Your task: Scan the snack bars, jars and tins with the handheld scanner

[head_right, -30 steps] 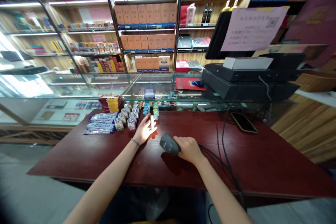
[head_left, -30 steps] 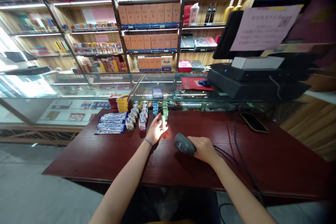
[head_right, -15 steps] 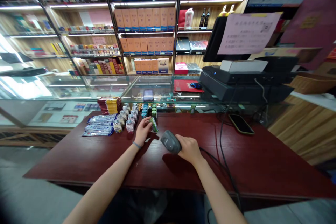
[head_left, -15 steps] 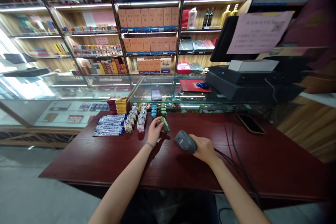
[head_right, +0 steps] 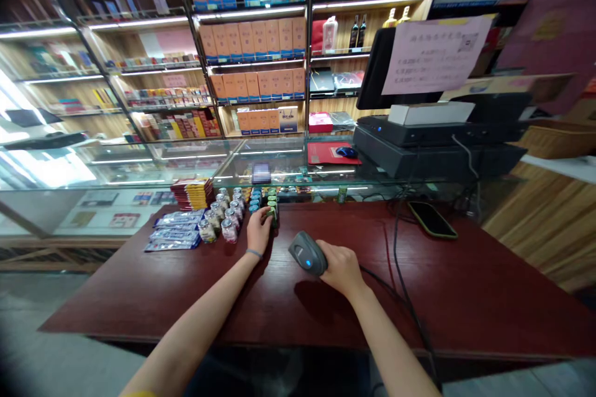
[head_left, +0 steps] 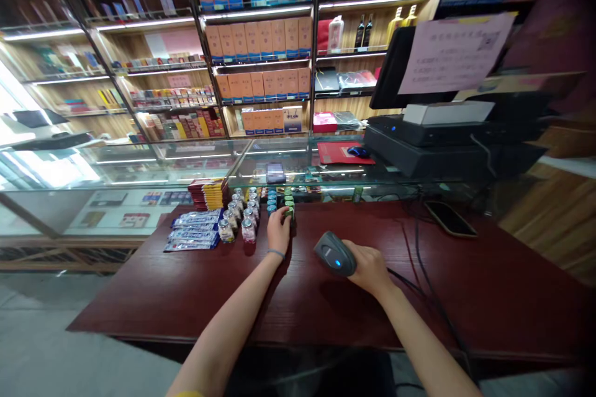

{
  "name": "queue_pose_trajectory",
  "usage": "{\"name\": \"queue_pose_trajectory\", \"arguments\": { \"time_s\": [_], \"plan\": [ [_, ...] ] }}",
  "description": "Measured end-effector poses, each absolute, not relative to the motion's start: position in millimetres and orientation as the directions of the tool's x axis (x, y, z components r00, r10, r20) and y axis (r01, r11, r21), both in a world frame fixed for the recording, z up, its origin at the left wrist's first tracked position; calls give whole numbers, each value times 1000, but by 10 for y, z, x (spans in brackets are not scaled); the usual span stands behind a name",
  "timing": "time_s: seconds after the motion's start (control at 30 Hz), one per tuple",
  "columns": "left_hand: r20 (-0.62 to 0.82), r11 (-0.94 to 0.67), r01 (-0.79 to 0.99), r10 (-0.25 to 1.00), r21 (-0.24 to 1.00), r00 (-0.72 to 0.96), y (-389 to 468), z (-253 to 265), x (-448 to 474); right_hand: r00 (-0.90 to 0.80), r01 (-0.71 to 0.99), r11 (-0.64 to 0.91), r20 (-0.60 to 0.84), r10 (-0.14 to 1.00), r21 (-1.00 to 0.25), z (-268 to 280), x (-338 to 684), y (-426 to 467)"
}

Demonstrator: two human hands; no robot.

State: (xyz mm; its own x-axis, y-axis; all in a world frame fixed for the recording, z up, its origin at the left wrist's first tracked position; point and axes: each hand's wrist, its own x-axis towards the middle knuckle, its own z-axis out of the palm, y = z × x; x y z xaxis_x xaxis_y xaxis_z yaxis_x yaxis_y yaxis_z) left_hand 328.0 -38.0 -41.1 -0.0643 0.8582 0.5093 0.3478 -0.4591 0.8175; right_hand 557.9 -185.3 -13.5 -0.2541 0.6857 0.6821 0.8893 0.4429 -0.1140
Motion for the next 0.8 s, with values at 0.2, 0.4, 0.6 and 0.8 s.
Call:
{"name": "queue_pose_trajectory", "arguments": {
  "time_s": [0.2,0.4,0.6,0.8],
  "plan": [
    [530,-474,377,846,796,-54,-363,-431,3295,-274,891,448,704,655,-69,-97,5574,-1863],
    [570,-510,396,820,764,-43,-399,-384,3281,-291,888,458,709,642,-50,-114,5590,-1855],
    [622,-553,432,782,713,-26,-432,-355,3262,-278,893,447,724,631,-47,-125,5614,-1851],
    [783,-665,486,618,567,-69,-600,-212,3313,-178,936,346,755,630,-68,-84,5772,-1852]
  ]
}}
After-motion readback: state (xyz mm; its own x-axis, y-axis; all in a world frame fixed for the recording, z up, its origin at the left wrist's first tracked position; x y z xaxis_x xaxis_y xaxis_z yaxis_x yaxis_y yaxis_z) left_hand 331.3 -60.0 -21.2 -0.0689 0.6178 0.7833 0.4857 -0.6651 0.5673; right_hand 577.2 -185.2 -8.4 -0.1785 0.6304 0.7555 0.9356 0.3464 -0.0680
